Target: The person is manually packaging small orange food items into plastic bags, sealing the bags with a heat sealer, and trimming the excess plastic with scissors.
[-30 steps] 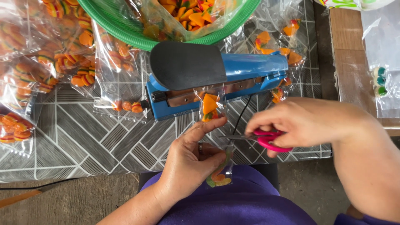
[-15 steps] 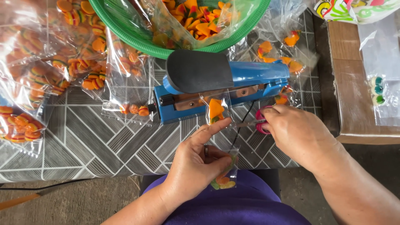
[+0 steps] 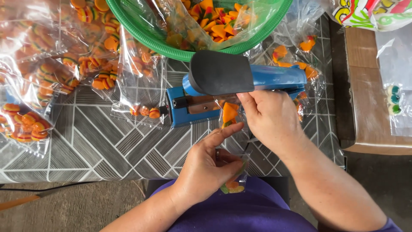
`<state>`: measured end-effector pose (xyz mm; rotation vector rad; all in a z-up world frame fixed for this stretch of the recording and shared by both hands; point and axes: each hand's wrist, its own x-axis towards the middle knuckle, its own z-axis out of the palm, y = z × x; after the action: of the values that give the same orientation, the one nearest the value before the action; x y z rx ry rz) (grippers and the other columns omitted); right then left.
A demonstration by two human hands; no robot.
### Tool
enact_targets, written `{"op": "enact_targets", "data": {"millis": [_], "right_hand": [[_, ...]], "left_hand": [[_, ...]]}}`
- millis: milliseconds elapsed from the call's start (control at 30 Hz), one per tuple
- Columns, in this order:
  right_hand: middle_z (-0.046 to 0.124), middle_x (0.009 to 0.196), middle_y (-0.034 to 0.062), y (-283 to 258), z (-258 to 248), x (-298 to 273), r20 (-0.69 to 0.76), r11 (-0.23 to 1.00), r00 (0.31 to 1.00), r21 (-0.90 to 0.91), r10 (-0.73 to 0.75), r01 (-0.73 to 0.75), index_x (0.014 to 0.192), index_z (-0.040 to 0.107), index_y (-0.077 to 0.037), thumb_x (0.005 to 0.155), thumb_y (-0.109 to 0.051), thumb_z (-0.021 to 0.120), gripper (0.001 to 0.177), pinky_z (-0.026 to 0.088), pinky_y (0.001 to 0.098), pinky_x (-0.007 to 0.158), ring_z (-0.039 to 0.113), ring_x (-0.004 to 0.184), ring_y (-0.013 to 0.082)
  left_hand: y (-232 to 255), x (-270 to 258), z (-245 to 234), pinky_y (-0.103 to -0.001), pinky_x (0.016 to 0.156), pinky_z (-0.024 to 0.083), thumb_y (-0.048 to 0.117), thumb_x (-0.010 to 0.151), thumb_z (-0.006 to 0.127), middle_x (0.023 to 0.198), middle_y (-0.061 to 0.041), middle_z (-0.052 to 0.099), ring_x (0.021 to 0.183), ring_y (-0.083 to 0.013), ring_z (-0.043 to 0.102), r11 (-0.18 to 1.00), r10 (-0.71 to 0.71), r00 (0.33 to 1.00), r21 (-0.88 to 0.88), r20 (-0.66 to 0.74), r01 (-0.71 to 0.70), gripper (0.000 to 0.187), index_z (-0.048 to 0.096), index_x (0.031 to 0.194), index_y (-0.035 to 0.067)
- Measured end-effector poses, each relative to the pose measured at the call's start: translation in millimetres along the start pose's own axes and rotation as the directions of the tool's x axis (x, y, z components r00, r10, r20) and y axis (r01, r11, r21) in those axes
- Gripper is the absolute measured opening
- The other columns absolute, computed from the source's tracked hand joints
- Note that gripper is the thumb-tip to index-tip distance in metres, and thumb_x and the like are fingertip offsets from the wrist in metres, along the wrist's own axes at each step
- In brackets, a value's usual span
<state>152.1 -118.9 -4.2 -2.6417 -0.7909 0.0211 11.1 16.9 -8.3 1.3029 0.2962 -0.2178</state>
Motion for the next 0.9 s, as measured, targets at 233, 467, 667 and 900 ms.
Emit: {"op": "enact_targets", "data": {"millis": [233, 467, 667, 900], "right_hand": [[0.042, 0.049, -0.0024, -10, 19, -11, -0.241, 0.936, 0.970, 0.347, 0.035, 0.052, 0.064, 0.048, -0.008, 0.102, -0.011, 0.074, 0.046, 0.027, 0.0309, 0.045, 0.032, 0.049, 0.0078], [0.053, 0.056, 0.0010, -24, 18, -16, -0.346, 0.887, 0.938, 0.440, 0.022, 0.141, 0.088, 0.069, -0.003, 0.103, -0.008, 0.067, 0.016, 0.041, 0.0251, 0.051, 0.049, 0.051, 0.0088], [0.071, 0.079, 0.0074, -16, 16, -18, -0.402, 0.852, 0.913, 0.452, -0.068, 0.263, 0.100, 0.075, 0.003, 0.100, 0.000, 0.071, 0.005, 0.050, 0.0228, 0.061, 0.058, 0.059, 0.0109], [0.076, 0.092, 0.0183, -7, 0, -28, -0.496, 0.806, 0.816, 0.328, -0.297, 0.493, 0.101, 0.074, 0.007, 0.093, 0.008, 0.075, 0.008, 0.057, 0.0292, 0.068, 0.068, 0.074, 0.0217]], "left_hand": [[-2, 5, -4, -0.016, 0.069, 0.060, -0.005, 0.081, 0.072, 0.123, 0.001, 0.061, 0.075, -0.0060, 0.075, 1.000, -0.004, 1.000, 0.015, 0.007, 0.004, 0.068, 0.063, 0.144, 0.019], [-3, 9, -9, -0.017, 0.068, 0.060, -0.004, 0.079, 0.071, 0.127, 0.001, 0.064, 0.071, -0.0052, 0.071, 0.999, 0.010, 1.000, 0.042, -0.010, -0.009, 0.066, 0.064, 0.141, 0.018], [-8, 12, -10, -0.018, 0.074, 0.061, -0.004, 0.080, 0.071, 0.133, 0.001, 0.063, 0.076, -0.0069, 0.073, 0.998, 0.030, 1.000, 0.049, -0.005, -0.030, 0.064, 0.065, 0.140, 0.019], [-17, 11, -9, -0.018, 0.080, 0.062, -0.010, 0.082, 0.070, 0.127, -0.001, 0.065, 0.079, -0.0078, 0.073, 0.972, 0.194, 0.981, 0.134, 0.006, -0.193, 0.062, 0.067, 0.136, 0.018]]}}
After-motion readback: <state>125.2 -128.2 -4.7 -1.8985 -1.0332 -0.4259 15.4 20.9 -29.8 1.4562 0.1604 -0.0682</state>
